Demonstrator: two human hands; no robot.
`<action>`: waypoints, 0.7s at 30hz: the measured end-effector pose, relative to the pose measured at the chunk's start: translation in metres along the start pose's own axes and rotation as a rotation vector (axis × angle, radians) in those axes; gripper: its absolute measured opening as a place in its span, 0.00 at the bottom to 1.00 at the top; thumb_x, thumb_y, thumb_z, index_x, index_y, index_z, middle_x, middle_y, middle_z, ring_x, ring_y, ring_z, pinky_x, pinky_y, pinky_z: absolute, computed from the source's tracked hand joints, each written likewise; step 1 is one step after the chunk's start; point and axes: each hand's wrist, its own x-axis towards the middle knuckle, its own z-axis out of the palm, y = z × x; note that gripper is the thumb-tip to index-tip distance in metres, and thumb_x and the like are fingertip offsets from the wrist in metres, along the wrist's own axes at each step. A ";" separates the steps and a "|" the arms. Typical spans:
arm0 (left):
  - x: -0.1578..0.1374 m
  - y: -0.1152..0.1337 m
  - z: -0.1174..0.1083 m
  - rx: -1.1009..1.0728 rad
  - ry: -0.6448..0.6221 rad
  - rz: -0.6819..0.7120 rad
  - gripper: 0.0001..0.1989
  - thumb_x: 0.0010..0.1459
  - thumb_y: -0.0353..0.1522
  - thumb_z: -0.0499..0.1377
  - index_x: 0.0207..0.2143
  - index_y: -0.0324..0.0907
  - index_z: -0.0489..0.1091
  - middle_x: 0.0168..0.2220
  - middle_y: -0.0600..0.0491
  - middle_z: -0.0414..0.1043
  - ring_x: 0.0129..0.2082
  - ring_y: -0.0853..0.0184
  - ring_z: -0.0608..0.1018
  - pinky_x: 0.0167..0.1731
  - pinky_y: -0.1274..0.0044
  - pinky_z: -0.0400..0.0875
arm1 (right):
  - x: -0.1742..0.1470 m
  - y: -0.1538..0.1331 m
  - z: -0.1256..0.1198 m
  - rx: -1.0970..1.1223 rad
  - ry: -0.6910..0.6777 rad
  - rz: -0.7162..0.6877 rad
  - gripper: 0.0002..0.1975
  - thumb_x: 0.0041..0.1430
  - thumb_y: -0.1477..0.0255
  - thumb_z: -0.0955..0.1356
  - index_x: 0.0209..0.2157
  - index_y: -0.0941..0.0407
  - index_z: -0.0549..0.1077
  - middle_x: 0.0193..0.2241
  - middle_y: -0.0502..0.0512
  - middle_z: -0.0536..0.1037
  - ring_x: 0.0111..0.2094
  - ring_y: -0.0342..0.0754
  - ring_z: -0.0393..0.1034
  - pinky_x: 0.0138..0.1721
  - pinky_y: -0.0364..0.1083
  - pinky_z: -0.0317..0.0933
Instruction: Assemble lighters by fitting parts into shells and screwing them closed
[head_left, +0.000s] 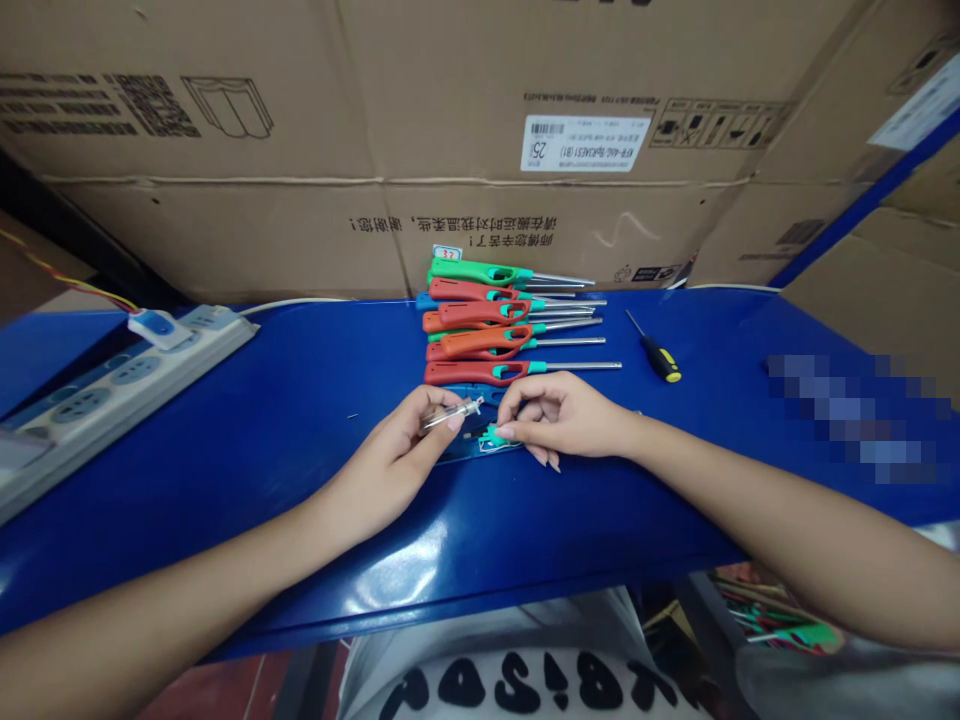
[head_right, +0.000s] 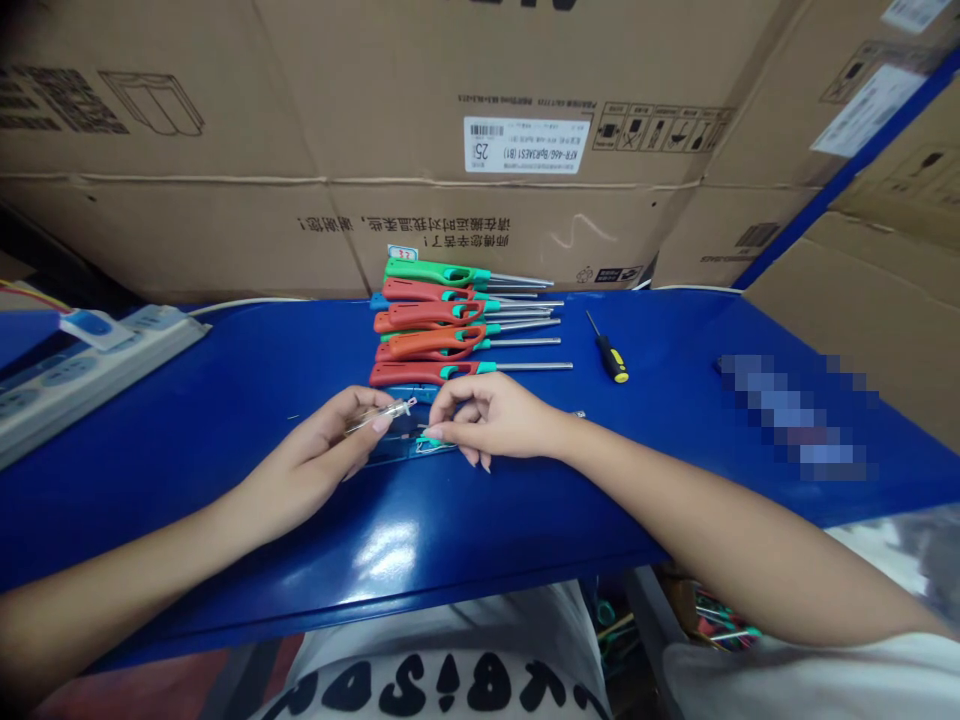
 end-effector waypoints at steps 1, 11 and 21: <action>0.000 -0.001 0.000 0.001 0.001 0.004 0.13 0.68 0.41 0.55 0.46 0.41 0.67 0.29 0.59 0.63 0.22 0.73 0.62 0.23 0.78 0.57 | 0.000 0.000 -0.002 0.019 -0.010 -0.011 0.17 0.55 0.61 0.76 0.35 0.59 0.72 0.15 0.43 0.72 0.13 0.39 0.68 0.14 0.37 0.66; 0.005 0.004 0.000 -0.091 0.004 -0.031 0.17 0.60 0.41 0.63 0.45 0.39 0.73 0.35 0.54 0.73 0.25 0.72 0.69 0.26 0.78 0.66 | 0.002 0.006 -0.010 0.014 0.032 -0.082 0.17 0.56 0.61 0.76 0.36 0.62 0.77 0.18 0.45 0.72 0.13 0.39 0.67 0.11 0.37 0.63; 0.005 0.007 0.001 -0.067 -0.009 -0.034 0.15 0.59 0.40 0.64 0.43 0.39 0.76 0.37 0.51 0.78 0.29 0.69 0.73 0.29 0.78 0.69 | 0.001 0.003 -0.008 -0.033 0.057 -0.135 0.14 0.59 0.64 0.74 0.36 0.62 0.79 0.25 0.47 0.72 0.13 0.35 0.65 0.09 0.36 0.58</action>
